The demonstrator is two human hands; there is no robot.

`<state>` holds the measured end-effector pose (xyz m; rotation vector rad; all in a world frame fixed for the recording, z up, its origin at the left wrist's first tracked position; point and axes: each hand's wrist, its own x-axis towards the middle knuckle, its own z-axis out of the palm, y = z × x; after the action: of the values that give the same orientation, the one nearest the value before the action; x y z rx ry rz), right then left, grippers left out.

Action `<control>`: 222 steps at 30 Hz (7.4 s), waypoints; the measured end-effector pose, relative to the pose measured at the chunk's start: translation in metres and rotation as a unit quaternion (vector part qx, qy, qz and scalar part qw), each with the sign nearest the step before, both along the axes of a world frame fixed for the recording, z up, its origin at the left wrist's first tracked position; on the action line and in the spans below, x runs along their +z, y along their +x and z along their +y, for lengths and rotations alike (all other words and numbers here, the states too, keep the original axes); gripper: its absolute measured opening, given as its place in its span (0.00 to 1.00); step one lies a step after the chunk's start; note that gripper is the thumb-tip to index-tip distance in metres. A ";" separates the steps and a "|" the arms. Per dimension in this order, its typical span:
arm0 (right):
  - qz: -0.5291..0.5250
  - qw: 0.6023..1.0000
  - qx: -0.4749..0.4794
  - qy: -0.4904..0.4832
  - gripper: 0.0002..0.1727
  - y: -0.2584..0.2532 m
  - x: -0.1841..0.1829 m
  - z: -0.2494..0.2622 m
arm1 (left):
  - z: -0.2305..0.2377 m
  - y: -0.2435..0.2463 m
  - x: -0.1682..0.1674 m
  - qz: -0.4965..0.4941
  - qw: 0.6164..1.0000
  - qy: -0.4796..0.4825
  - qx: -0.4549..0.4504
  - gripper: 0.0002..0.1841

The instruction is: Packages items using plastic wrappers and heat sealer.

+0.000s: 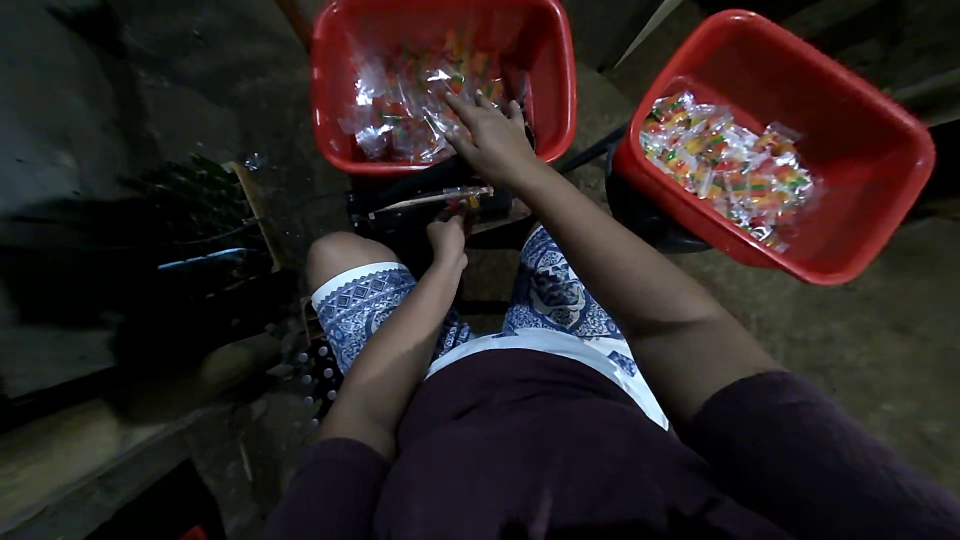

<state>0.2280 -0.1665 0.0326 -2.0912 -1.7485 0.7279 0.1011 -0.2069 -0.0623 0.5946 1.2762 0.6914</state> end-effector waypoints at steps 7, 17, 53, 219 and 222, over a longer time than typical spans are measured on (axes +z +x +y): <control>0.021 0.999 -0.040 0.015 0.29 0.009 -0.047 -0.016 | 0.001 0.001 -0.002 0.024 0.999 -0.040 -0.012 0.14; -0.014 0.995 -0.075 0.058 0.26 0.006 -0.086 -0.026 | 0.001 0.000 0.003 -0.001 0.998 -0.060 -0.014 0.18; 0.515 0.825 -0.157 0.175 0.11 -0.010 -0.008 -0.177 | -0.067 -0.044 0.083 -0.072 0.931 0.273 -0.231 0.10; 0.427 0.860 -0.111 0.256 0.04 -0.039 0.047 -0.207 | -0.097 -0.077 0.143 -0.077 0.922 0.344 -0.161 0.10; 0.435 0.851 -0.109 0.273 0.11 -0.039 0.044 -0.205 | -0.095 -0.078 0.137 -0.072 0.905 0.392 -0.148 0.18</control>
<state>0.1888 -0.3720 0.0763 -1.2263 -1.0108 0.8024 0.0235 -0.3017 0.0744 1.3381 0.7061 0.9684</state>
